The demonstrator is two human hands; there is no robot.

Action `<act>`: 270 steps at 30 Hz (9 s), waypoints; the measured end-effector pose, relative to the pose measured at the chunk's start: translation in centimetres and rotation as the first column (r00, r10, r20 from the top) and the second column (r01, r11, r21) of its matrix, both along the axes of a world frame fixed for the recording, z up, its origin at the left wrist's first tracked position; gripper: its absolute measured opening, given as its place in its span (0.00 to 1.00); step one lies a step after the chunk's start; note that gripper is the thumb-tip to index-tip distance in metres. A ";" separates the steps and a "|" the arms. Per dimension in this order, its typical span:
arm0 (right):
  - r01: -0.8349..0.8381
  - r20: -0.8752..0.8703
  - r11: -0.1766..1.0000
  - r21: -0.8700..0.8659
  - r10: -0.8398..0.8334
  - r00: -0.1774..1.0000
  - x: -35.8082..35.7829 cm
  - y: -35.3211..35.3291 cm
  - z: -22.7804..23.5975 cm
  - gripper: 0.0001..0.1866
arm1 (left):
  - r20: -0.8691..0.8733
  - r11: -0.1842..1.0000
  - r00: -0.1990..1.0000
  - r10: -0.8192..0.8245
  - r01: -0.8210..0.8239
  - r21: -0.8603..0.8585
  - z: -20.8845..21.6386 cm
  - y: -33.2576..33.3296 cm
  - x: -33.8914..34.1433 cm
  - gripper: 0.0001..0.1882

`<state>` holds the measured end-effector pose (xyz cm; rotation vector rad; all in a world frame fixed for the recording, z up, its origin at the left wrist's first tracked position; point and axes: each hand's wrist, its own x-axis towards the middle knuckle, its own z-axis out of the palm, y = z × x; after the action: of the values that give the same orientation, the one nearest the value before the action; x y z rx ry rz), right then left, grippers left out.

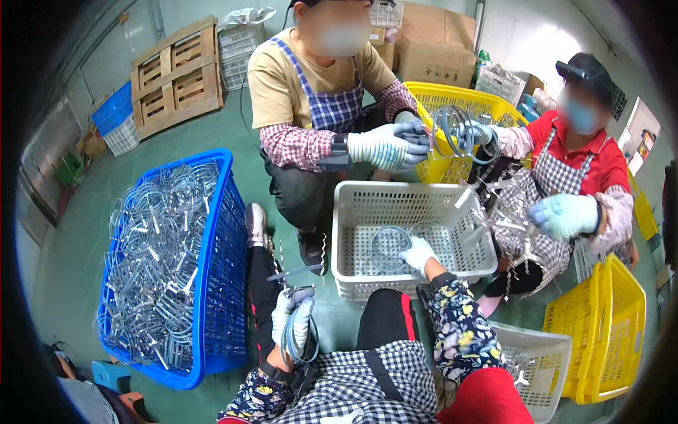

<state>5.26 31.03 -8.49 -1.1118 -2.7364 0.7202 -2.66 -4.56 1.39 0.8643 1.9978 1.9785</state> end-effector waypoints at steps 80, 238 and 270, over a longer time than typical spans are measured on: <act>-0.527 -0.476 0.234 -0.817 0.243 0.846 3.2 -15.8 16.6 0.21 | 0.537 0.867 0.682 -0.496 0.428 0.256 0.8 -2.5 4.0 0.28; -0.399 -0.616 0.907 -0.134 0.239 0.750 2.1 -21.0 14.1 0.22 | 0.808 0.941 0.589 -0.019 -0.263 0.214 1.9 -1.3 1.5 0.15; -0.213 -0.656 0.843 -0.494 -0.200 0.728 1.2 -18.1 17.8 0.11 | 0.569 0.987 0.809 -0.147 0.081 0.140 -1.2 -4.4 2.0 0.11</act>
<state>6.45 12.94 9.28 -0.6651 -1.9179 1.6045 -0.68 -8.91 0.18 0.3168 1.4626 1.9806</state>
